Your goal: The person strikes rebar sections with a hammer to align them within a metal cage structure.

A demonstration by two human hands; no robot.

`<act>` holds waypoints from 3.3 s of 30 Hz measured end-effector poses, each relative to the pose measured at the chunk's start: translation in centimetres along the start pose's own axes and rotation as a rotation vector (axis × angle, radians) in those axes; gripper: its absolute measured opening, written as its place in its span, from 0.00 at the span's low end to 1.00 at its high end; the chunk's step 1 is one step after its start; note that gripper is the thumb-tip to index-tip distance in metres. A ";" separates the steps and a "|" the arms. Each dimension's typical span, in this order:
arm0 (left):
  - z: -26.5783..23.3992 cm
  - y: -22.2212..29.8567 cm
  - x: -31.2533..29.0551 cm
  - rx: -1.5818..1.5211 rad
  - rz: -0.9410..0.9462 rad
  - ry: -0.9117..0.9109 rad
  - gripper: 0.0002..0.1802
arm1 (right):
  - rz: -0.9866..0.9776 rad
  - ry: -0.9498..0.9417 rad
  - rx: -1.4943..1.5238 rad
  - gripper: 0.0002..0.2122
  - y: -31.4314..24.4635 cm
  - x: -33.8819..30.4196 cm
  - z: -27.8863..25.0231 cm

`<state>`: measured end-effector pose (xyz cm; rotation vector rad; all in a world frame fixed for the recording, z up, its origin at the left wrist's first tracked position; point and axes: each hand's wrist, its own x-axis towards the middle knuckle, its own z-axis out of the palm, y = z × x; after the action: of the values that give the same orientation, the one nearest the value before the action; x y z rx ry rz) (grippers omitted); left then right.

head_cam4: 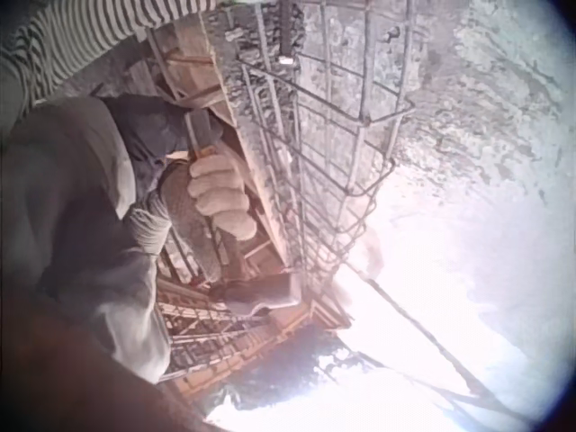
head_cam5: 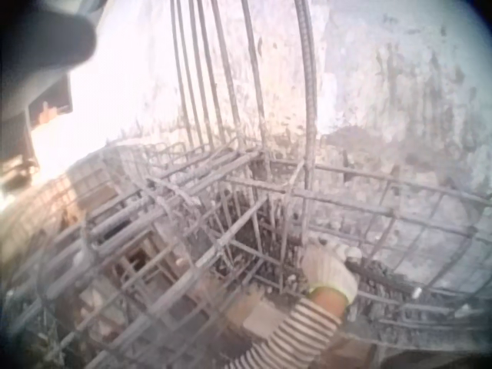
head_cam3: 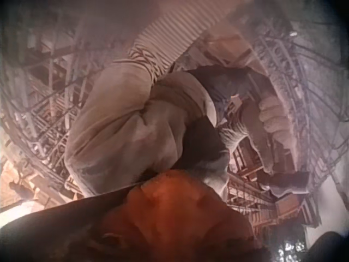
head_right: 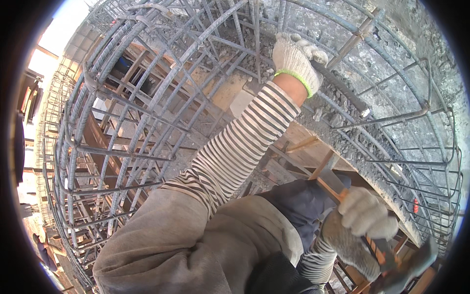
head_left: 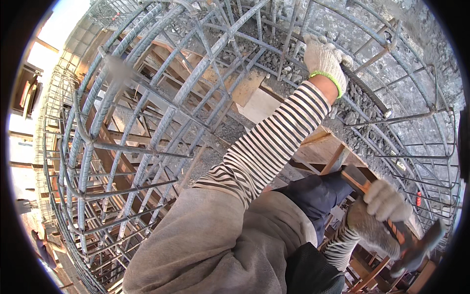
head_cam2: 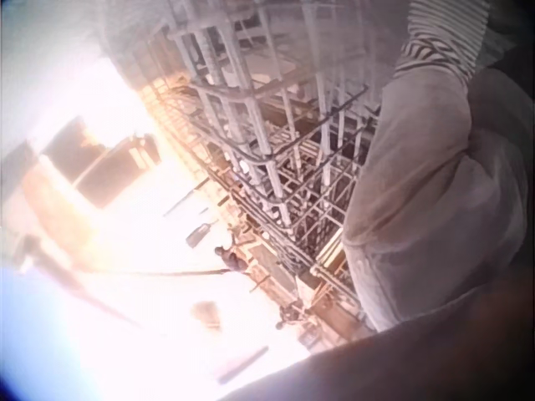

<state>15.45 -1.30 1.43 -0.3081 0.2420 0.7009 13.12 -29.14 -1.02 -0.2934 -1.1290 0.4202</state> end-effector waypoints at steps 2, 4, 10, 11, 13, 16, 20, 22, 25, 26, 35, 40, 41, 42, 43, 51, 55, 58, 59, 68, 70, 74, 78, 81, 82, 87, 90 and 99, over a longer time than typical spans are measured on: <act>0.0 0.4 0.4 -0.013 -0.003 -0.012 0.25 | 0.294 0.216 0.094 0.31 3.3 -0.4 0.7; 0.2 0.5 0.2 0.013 0.004 -0.002 0.26 | 0.555 0.516 -0.024 0.32 2.9 0.0 3.7; -1.6 1.3 0.7 -0.005 -0.033 -0.085 0.27 | 0.041 0.293 -0.134 0.31 -3.7 1.8 4.1; -1.3 0.6 0.9 0.041 -0.015 -0.068 0.26 | -0.061 0.274 -0.115 0.31 -3.5 -0.1 2.0; -1.0 0.0 1.6 0.093 0.014 -0.090 0.26 | -0.076 0.045 0.032 0.31 -0.1 -1.1 -2.0; -2.2 1.6 3.4 0.001 0.019 -0.189 0.24 | 0.340 0.274 0.062 0.32 1.5 -0.9 0.8; -3.6 1.9 4.7 0.184 0.071 -0.255 0.27 | 0.415 0.432 0.106 0.29 -0.8 0.7 3.6; -6.1 3.3 6.2 0.058 -0.094 -0.606 0.28 | 0.101 0.378 -0.029 0.28 -4.4 1.6 4.5; -6.2 2.6 5.8 -0.051 -0.194 -0.654 0.29 | -0.125 0.358 -0.100 0.29 -4.1 1.3 3.5; -5.7 1.6 5.7 -0.012 -0.174 -0.579 0.29 | -0.057 0.260 -0.035 0.30 -1.6 0.6 1.8; -2.9 2.1 4.0 0.158 0.081 -0.112 0.29 | 0.235 0.459 0.014 0.24 -4.1 3.0 5.5; -2.1 0.6 2.2 0.153 0.110 -0.082 0.24 | -0.139 0.590 -0.314 0.14 -3.1 2.8 5.7; -2.4 0.8 2.5 0.190 0.139 -0.060 0.24 | -0.079 0.570 -0.215 0.13 -0.2 0.8 4.0; -2.5 0.9 2.9 0.225 0.164 -0.037 0.23 | 0.134 0.680 -0.200 0.12 1.6 -0.5 3.4; -3.2 0.5 2.9 0.273 0.176 0.004 0.22 | 0.344 0.784 -0.170 0.12 3.3 -1.8 2.5; -2.3 0.5 0.8 0.134 0.138 -0.072 0.17 | 0.026 0.413 -0.155 0.14 -8.1 2.4 4.4; -1.4 -0.8 0.2 0.178 0.190 -0.027 0.18 | -0.236 0.614 -0.391 0.11 -5.4 0.7 4.0; -2.6 -0.2 1.4 0.117 0.128 -0.152 0.17 | 0.570 0.831 -0.172 0.09 2.6 -0.9 4.6; -3.6 0.5 1.5 0.089 0.105 -0.183 0.17 | 0.828 0.877 -0.086 0.09 3.0 -0.2 5.5; -4.6 2.8 10.6 -1.154 -1.022 -0.222 0.22 | -0.140 0.505 -0.272 0.15 -8.6 2.6 5.0; -4.7 3.6 10.9 -1.192 -1.037 -0.243 0.22 | -0.199 0.431 -0.227 0.14 -7.7 0.7 1.9; -6.8 4.6 10.6 -1.432 -0.942 -0.329 0.21 | 0.748 0.748 -0.123 0.09 1.9 1.9 4.6; -3.1 2.0 6.1 -0.650 -0.362 -0.301 0.18 | 0.506 0.497 -0.039 0.09 -3.7 3.1 5.0; -0.8 0.1 3.0 0.030 0.072 -0.188 0.16 | -0.036 0.363 -0.332 0.14 -9.9 5.8 6.4; -0.6 0.6 2.7 0.156 0.163 -0.157 0.16 | -0.096 0.285 -0.480 0.14 -12.1 6.1 5.7; -0.1 0.6 2.7 0.062 0.177 -0.165 0.18 | 0.572 0.874 -0.321 0.10 1.6 2.4 3.8; -0.6 1.2 2.4 0.188 0.213 -0.083 0.21 | 0.873 0.825 -0.327 0.08 0.4 3.5 6.0; 0.0 -0.4 -0.6 0.121 0.223 -0.122 0.17 | -0.228 0.487 -0.311 0.16 -9.1 6.6 5.9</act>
<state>15.27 -1.99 1.76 -0.1228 0.2033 0.9182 11.68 -34.02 10.61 -0.5026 -0.7323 -0.0365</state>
